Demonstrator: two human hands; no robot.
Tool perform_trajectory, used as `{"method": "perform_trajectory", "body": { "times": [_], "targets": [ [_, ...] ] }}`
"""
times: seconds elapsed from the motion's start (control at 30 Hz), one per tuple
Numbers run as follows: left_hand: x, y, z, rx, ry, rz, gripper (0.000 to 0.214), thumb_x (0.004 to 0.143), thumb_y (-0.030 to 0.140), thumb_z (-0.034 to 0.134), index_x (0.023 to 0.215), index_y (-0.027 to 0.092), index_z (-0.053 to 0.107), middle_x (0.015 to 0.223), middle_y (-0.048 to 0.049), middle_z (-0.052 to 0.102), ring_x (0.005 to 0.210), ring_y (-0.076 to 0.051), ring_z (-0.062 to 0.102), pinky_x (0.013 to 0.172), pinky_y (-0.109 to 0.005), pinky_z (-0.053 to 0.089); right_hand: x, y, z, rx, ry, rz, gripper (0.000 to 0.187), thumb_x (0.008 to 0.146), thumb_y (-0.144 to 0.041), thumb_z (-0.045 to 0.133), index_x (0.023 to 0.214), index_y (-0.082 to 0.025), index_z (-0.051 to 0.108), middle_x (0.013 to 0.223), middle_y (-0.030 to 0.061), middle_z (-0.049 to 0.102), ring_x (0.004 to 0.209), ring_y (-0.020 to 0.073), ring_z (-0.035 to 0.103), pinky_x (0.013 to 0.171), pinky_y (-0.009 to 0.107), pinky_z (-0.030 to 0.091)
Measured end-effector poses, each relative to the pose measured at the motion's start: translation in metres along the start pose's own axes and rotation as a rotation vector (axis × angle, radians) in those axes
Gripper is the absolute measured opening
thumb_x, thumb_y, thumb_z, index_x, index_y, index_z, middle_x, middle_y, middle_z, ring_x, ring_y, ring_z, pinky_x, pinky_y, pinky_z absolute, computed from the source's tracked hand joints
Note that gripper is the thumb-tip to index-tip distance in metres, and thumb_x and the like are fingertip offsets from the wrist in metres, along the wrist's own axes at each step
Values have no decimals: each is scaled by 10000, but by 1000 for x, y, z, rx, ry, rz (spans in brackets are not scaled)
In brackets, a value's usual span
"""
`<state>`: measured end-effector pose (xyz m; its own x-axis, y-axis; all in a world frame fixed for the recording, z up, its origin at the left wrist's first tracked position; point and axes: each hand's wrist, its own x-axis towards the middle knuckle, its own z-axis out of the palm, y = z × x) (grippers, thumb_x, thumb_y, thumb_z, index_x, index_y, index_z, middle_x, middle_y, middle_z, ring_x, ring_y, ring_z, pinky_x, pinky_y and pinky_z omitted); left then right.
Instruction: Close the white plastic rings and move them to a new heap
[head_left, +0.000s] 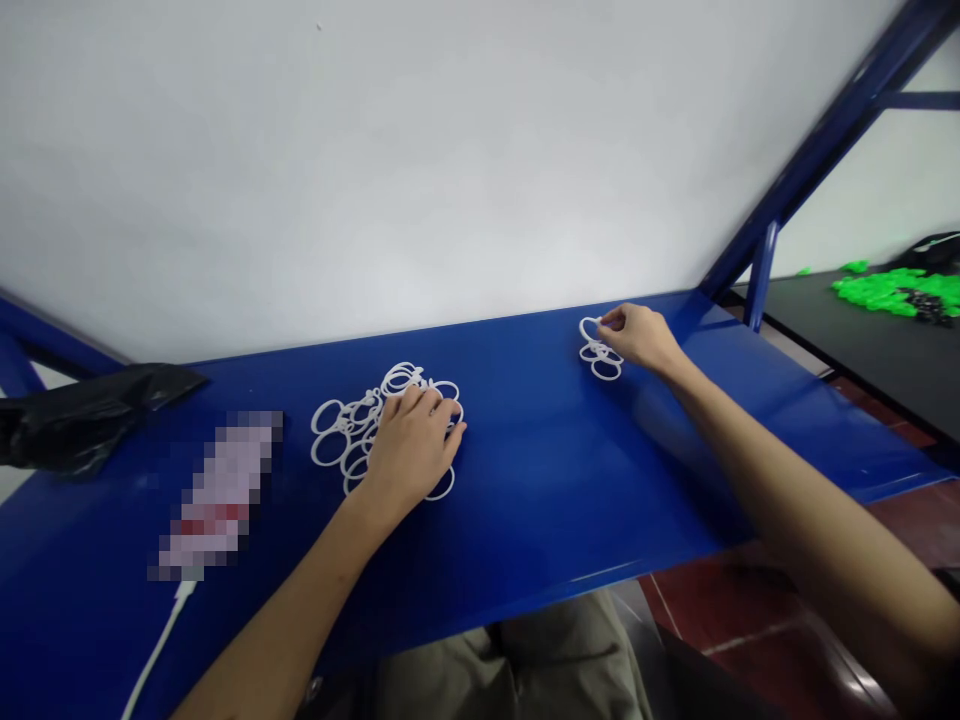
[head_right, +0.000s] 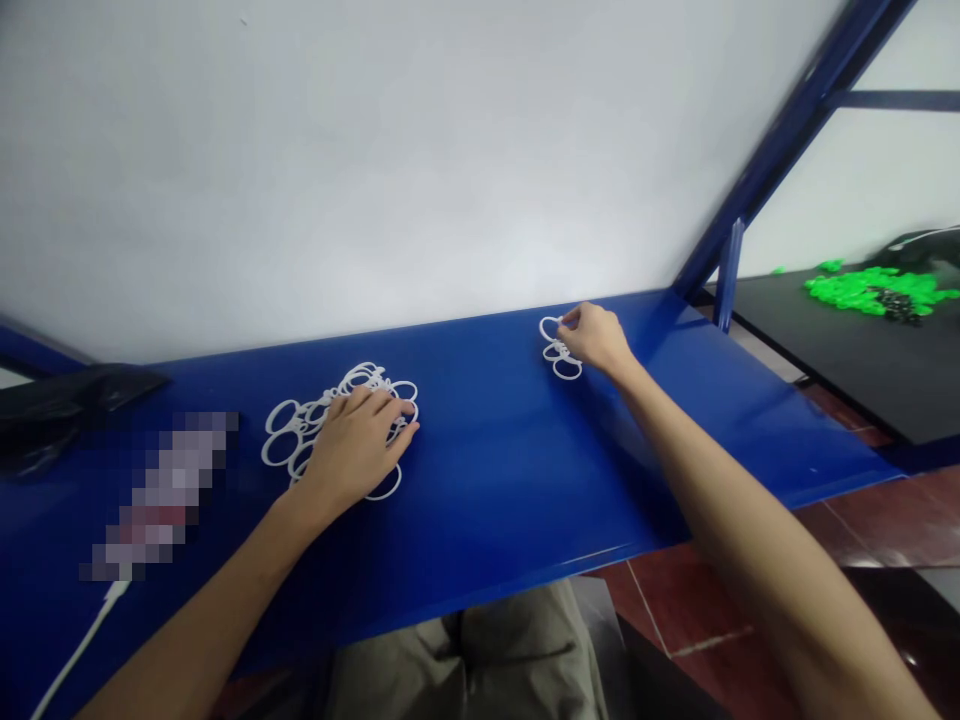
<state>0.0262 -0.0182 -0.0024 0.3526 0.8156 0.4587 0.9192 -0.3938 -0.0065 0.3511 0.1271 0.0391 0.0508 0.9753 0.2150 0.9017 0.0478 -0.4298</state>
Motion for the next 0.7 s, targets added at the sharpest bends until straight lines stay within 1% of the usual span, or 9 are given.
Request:
{"method": "perform_trajectory", "body": {
  "times": [0.1, 0.23, 0.4, 0.47, 0.53, 0.6, 0.63, 0.67, 0.7],
  "targets": [
    [1, 2, -1, -1, -30, -12, 137, 947, 266, 556, 894, 212, 670, 920, -63, 674, 958, -265, 554, 853, -421, 410, 14, 7, 0, -112, -103, 63, 177, 759, -289, 661, 796, -157, 773, 733, 114, 733, 724, 256, 688, 641, 352, 509],
    [3, 6, -6, -23, 3, -33, 119, 943, 257, 570, 895, 207, 666, 940, -61, 681, 965, -265, 557, 855, -420, 415, 15, 9, 4, -195, -187, 146, 266, 756, -407, 665, 842, -188, 790, 805, 111, 746, 799, 282, 692, 647, 362, 502],
    [5, 12, -10, -117, 138, -62, 89, 918, 233, 605, 835, 205, 622, 909, -42, 669, 919, -243, 552, 841, -397, 427, 7, 6, 0, -216, -174, 194, 305, 761, -470, 651, 822, -199, 777, 820, 116, 728, 797, 295, 673, 661, 393, 496],
    [5, 14, -11, -160, 173, -54, 86, 918, 227, 609, 835, 205, 612, 889, -30, 668, 900, -231, 548, 849, -393, 428, 1, 2, -3, -217, -112, 180, 285, 777, -445, 643, 807, -186, 759, 814, 129, 713, 800, 303, 662, 668, 407, 495],
    [6, 16, -12, -206, 208, -28, 77, 925, 217, 603, 850, 203, 608, 874, -18, 669, 885, -216, 547, 856, -385, 429, -9, -5, -3, -214, 31, 89, 243, 806, -390, 627, 805, -171, 732, 877, 149, 704, 873, 317, 648, 720, 424, 495],
    [6, 18, -14, -252, 237, 15, 67, 936, 205, 593, 871, 199, 609, 866, -13, 670, 884, -204, 550, 861, -374, 433, -24, -17, -2, -172, 173, -92, 213, 848, -348, 607, 797, -163, 698, 943, 159, 690, 961, 319, 621, 814, 442, 482],
    [6, 19, -14, -268, 244, 41, 60, 943, 200, 587, 888, 197, 612, 867, -12, 671, 888, -200, 551, 865, -368, 437, -34, -25, 0, -116, 195, -200, 218, 873, -347, 597, 785, -166, 682, 939, 150, 686, 970, 306, 613, 854, 445, 470],
    [6, 19, -14, -276, 246, 69, 55, 951, 198, 581, 909, 195, 618, 874, -14, 673, 897, -198, 552, 869, -363, 441, -44, -34, 2, -25, 161, -299, 244, 899, -366, 586, 771, -175, 667, 910, 127, 685, 942, 282, 614, 871, 434, 464],
    [6, 19, -14, -272, 246, 99, 54, 957, 199, 577, 931, 194, 625, 887, -18, 677, 908, -199, 552, 872, -362, 444, -56, -44, 6, 105, 73, -384, 275, 921, -399, 576, 764, -187, 656, 864, 93, 686, 879, 245, 618, 851, 403, 471]
  ]
}}
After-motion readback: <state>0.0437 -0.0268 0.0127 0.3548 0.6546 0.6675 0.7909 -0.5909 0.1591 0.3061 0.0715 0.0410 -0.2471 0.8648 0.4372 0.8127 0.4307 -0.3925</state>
